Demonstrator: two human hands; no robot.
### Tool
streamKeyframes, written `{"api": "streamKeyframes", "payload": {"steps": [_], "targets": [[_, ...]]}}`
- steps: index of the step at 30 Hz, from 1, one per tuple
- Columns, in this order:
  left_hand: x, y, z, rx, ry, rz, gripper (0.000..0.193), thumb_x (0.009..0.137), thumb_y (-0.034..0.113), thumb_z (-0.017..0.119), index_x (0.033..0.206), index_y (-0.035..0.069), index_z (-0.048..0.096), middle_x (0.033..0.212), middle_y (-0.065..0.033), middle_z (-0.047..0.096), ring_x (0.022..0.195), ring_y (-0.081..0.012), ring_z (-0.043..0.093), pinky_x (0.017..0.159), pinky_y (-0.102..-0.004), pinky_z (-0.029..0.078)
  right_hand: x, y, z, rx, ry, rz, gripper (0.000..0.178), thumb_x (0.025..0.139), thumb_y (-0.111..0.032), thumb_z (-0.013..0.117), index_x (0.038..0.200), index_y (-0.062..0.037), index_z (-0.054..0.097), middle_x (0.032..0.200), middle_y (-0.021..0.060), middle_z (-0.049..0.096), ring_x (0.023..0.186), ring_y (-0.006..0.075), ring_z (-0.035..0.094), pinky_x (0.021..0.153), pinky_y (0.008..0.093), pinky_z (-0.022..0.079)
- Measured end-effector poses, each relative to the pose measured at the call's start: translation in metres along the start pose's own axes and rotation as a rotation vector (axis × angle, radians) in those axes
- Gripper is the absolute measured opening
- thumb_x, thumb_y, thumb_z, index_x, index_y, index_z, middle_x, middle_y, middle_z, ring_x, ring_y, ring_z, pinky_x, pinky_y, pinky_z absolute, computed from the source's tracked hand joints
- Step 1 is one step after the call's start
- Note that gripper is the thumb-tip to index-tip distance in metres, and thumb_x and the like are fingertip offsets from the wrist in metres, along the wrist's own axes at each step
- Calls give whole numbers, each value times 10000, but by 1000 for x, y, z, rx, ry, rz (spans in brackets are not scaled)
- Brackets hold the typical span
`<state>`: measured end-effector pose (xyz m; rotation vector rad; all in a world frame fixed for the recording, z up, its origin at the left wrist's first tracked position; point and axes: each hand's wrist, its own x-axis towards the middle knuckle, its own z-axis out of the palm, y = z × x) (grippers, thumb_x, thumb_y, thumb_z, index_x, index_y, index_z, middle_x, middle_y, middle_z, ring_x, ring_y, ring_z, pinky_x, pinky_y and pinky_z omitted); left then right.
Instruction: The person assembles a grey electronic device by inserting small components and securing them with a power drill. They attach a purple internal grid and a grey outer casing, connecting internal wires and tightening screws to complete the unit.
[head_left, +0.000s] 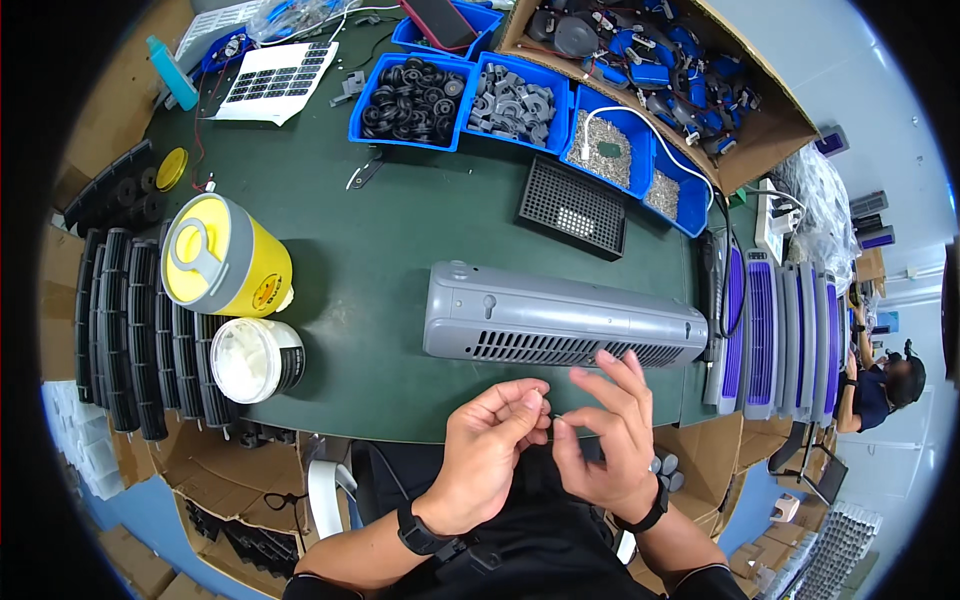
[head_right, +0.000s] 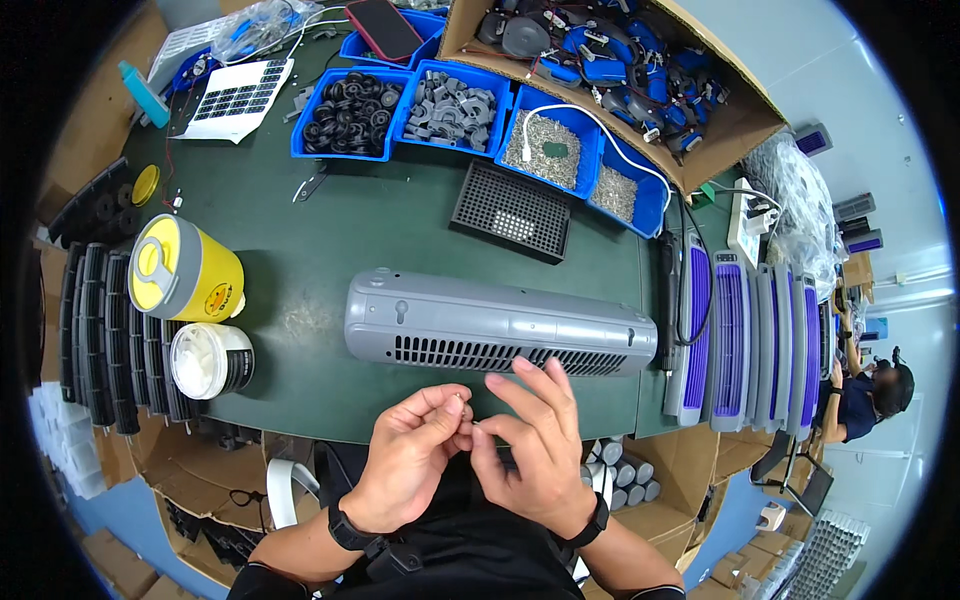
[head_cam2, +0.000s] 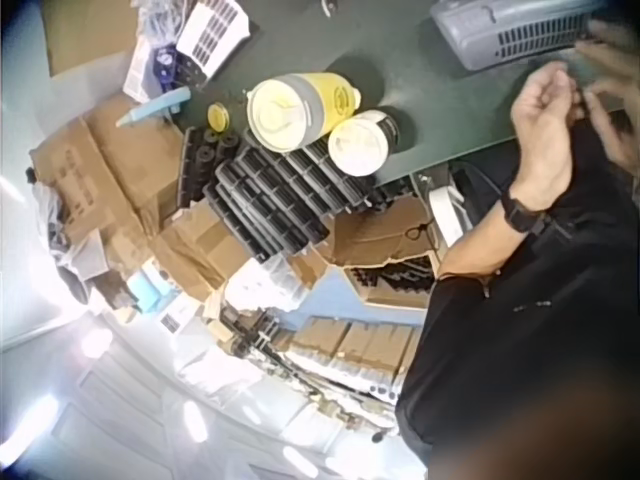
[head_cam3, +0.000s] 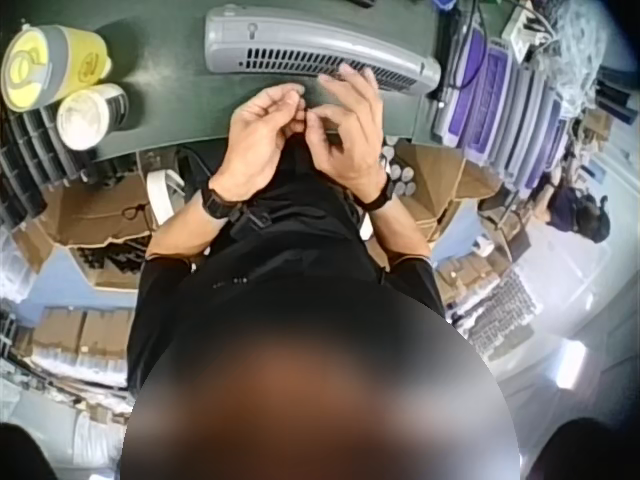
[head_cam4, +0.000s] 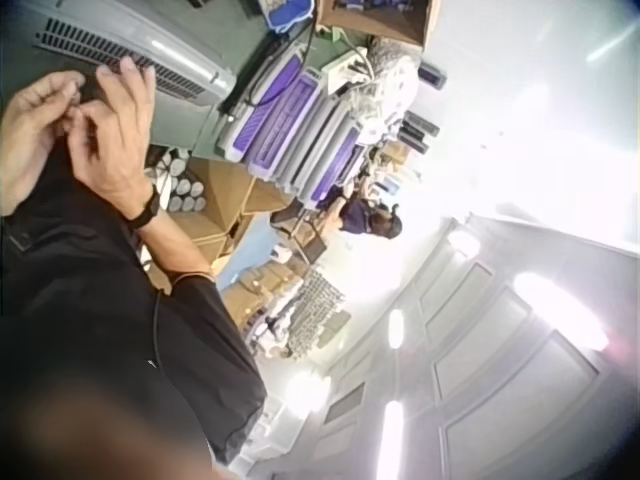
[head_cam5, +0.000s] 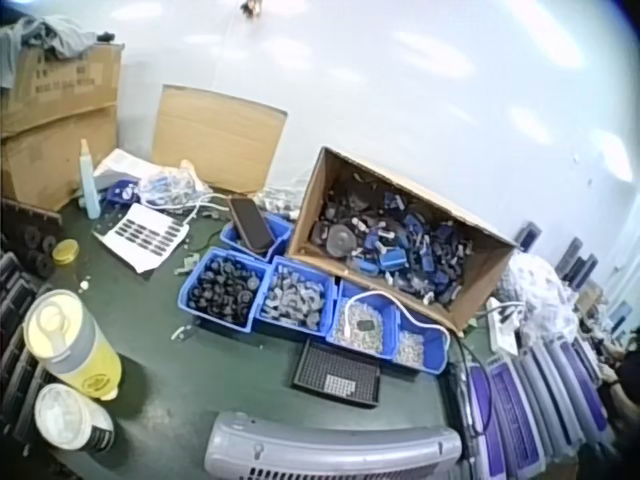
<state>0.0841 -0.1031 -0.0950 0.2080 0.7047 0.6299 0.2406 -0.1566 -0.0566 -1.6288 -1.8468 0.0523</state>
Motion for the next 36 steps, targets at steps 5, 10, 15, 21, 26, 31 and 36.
{"api": "streamKeyframes", "payload": {"steps": [5,10,15,21,26,31,36], "targets": [[1,11,-5,17,-4,51,209,1066,148,683,1225,14,706,1007,-43,711,884,-131,645,824,-304,548,-19,14,-5,-131,-40,42,264,789,11,782,983,-92,635,1225,90,735,1356,381,581,1221,654,296],[2,16,-9,13,-14,68,198,1064,145,685,1210,15,710,1007,-46,712,882,-135,648,824,-306,549,-11,16,-5,-141,-20,66,275,802,18,773,1008,-89,627,1219,98,744,1389,390,562,1230,661,274],[-6,23,-19,-16,-9,92,233,1056,142,701,1238,-3,711,1012,-50,725,867,-121,663,805,-292,552,-2,9,-1,-134,0,27,250,798,4,790,988,-82,652,1275,116,732,1410,406,545,1225,656,298],[-23,41,-35,-4,66,176,208,1057,131,695,1210,-6,730,1005,-56,725,872,-129,659,805,-296,551,48,-11,46,-91,69,-138,150,815,-22,796,920,-40,690,1359,162,684,1436,427,516,1203,633,374],[-36,54,-46,-2,116,199,189,1058,112,683,1196,-5,738,1003,-56,720,895,-130,652,820,-306,550,59,-12,64,-84,57,-210,140,826,-14,785,920,-19,681,1390,190,654,1418,427,530,1179,635,416],[-36,54,-52,-4,77,163,219,1054,123,696,1222,-12,731,1014,-65,728,892,-127,666,816,-299,564,61,-12,66,-128,67,-216,151,815,-2,786,922,-16,680,1404,201,641,1399,426,545,1153,642,443],[-35,57,-58,-11,4,124,266,1048,134,712,1263,-21,718,1053,-72,744,907,-119,691,823,-285,580,62,-16,62,-126,51,-200,182,816,5,802,959,1,690,1395,213,644,1370,433,568,1149,616,460]]}}
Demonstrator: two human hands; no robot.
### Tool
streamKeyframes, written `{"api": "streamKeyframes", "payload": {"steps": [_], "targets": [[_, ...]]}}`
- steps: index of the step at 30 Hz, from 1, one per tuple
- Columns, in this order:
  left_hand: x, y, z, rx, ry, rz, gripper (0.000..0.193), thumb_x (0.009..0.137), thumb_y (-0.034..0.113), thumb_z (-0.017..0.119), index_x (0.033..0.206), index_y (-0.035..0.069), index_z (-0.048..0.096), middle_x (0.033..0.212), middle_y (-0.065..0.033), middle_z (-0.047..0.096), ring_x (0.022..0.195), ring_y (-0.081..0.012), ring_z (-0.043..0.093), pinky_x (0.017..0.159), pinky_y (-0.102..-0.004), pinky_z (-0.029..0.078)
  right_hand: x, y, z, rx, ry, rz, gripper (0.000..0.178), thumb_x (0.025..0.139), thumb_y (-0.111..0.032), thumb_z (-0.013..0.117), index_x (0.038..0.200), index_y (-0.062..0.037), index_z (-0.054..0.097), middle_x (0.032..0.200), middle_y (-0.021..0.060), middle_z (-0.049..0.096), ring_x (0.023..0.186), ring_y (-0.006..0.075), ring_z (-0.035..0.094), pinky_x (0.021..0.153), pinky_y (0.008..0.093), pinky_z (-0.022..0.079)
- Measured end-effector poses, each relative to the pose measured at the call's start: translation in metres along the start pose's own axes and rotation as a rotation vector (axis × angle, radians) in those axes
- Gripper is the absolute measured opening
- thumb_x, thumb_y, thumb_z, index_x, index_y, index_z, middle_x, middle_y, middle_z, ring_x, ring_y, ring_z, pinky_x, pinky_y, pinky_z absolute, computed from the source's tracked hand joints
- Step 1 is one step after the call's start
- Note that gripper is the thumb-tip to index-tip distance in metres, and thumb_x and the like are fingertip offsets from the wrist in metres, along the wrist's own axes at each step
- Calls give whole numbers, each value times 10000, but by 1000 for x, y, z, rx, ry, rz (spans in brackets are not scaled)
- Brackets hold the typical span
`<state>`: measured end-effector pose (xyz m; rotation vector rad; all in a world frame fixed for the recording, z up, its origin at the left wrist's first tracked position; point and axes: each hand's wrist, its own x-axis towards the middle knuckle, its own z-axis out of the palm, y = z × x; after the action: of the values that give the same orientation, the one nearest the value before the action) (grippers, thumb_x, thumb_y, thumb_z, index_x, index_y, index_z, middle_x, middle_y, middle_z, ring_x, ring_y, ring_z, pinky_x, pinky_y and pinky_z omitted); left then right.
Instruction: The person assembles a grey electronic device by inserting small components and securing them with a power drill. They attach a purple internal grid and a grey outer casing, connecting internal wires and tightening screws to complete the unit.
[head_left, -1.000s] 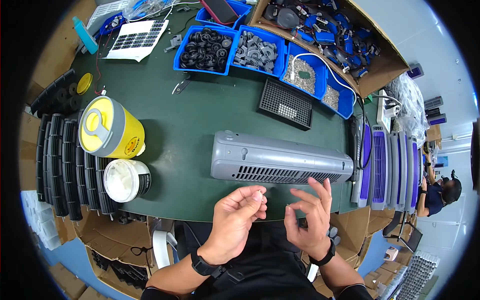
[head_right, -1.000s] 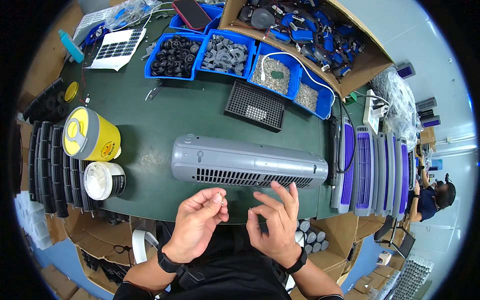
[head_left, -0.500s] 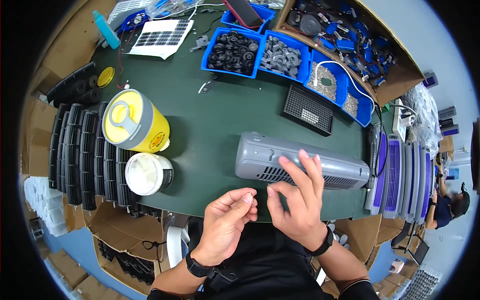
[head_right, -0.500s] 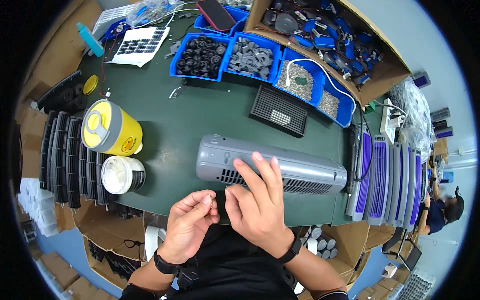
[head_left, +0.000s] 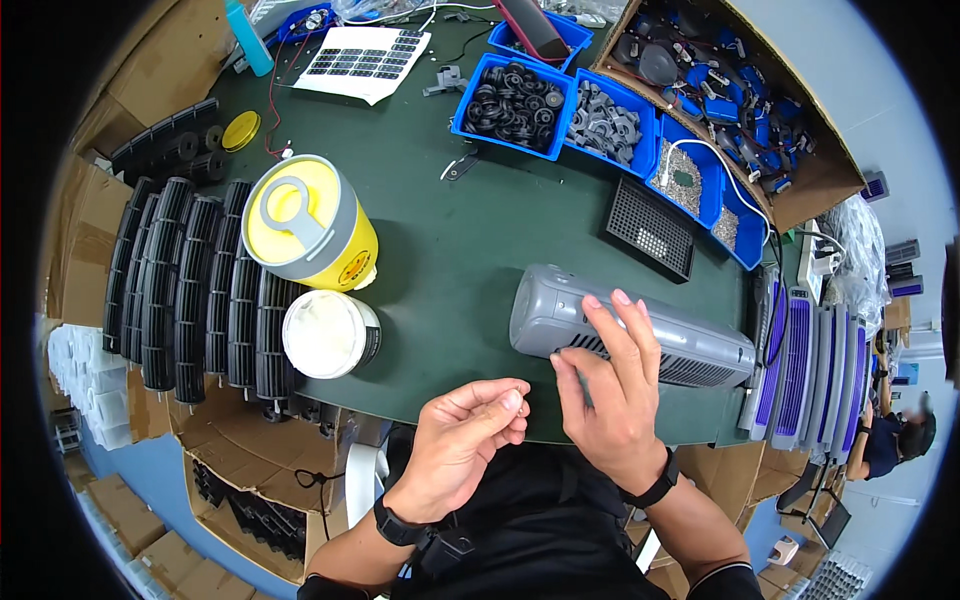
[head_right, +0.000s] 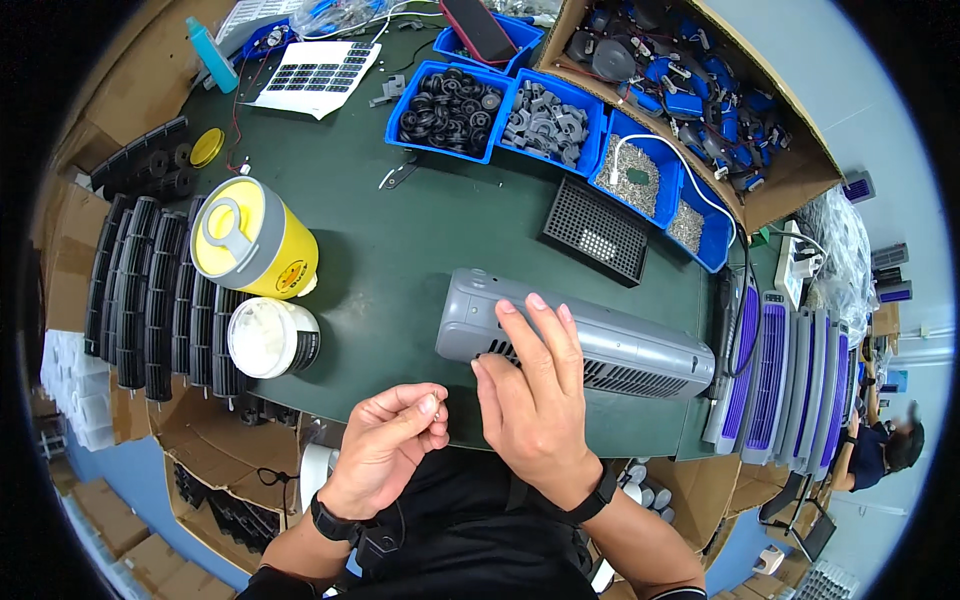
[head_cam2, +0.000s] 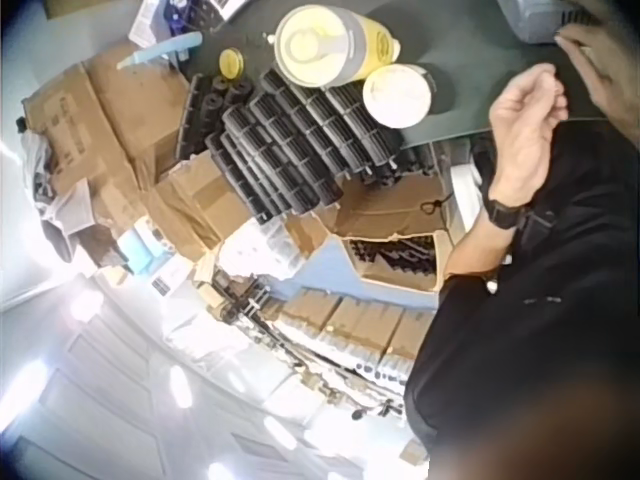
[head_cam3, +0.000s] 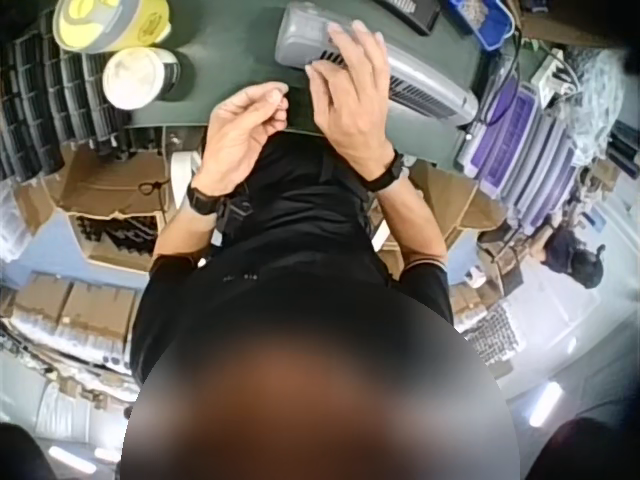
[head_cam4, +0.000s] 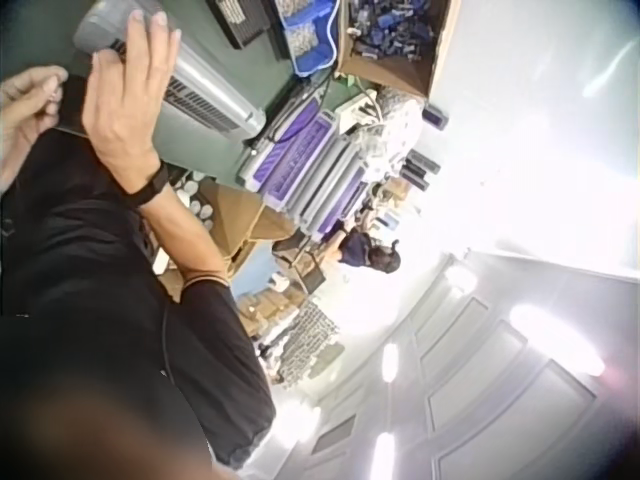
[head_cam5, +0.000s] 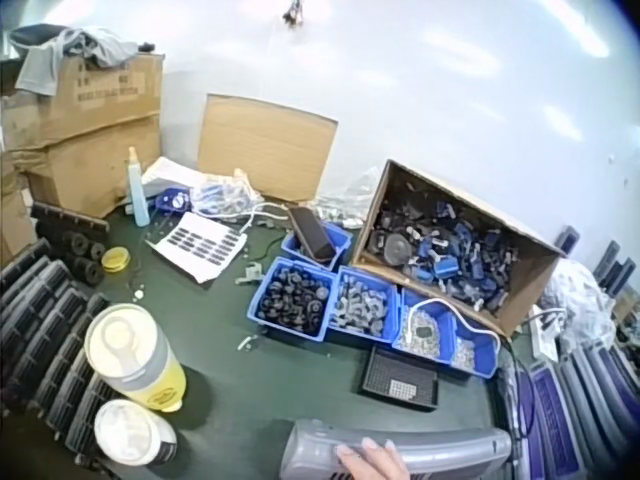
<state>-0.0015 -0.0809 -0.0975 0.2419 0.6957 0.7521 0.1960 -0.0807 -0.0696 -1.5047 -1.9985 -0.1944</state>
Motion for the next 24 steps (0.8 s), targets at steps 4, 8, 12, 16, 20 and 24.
{"api": "streamKeyframes", "payload": {"steps": [4,8,12,16,20,24], "targets": [[1,0,-3,-18,-54,-1,258,1052,132,705,1261,-19,716,1058,-71,743,912,-122,692,834,-288,580,2,-1,-19,127,-72,2,207,811,22,812,982,15,695,1367,217,660,1329,438,603,1136,583,485],[0,-3,4,24,-68,40,235,1053,121,700,1242,-18,720,1050,-76,748,928,-129,701,862,-296,583,2,-13,-43,397,-176,22,211,804,46,812,978,23,695,1298,207,698,1283,431,640,1103,546,526],[2,-12,23,149,-65,188,205,1048,90,701,1215,-26,727,1051,-88,758,927,-130,716,867,-287,594,-8,-13,-45,432,-128,66,223,790,45,825,975,23,703,1303,200,700,1281,421,644,1087,530,538],[-1,-29,47,301,41,378,175,1020,31,725,1177,-46,737,1068,-93,765,918,-129,728,840,-261,603,-17,-8,-50,484,-56,130,225,782,47,829,974,19,714,1305,191,703,1292,416,640,1067,515,547],[-4,-41,63,455,93,528,157,1007,1,729,1156,-46,735,1045,-103,762,925,-136,720,851,-273,592,-27,-5,-56,544,-7,195,213,792,44,829,974,10,726,1303,185,708,1307,415,632,1062,503,544],[-2,-51,76,578,86,639,115,1005,-16,719,1116,-45,717,1006,-102,745,910,-137,702,836,-281,577,-37,2,-66,702,9,344,154,838,16,820,971,-2,746,1321,190,717,1334,421,615,1089,490,511]]}}
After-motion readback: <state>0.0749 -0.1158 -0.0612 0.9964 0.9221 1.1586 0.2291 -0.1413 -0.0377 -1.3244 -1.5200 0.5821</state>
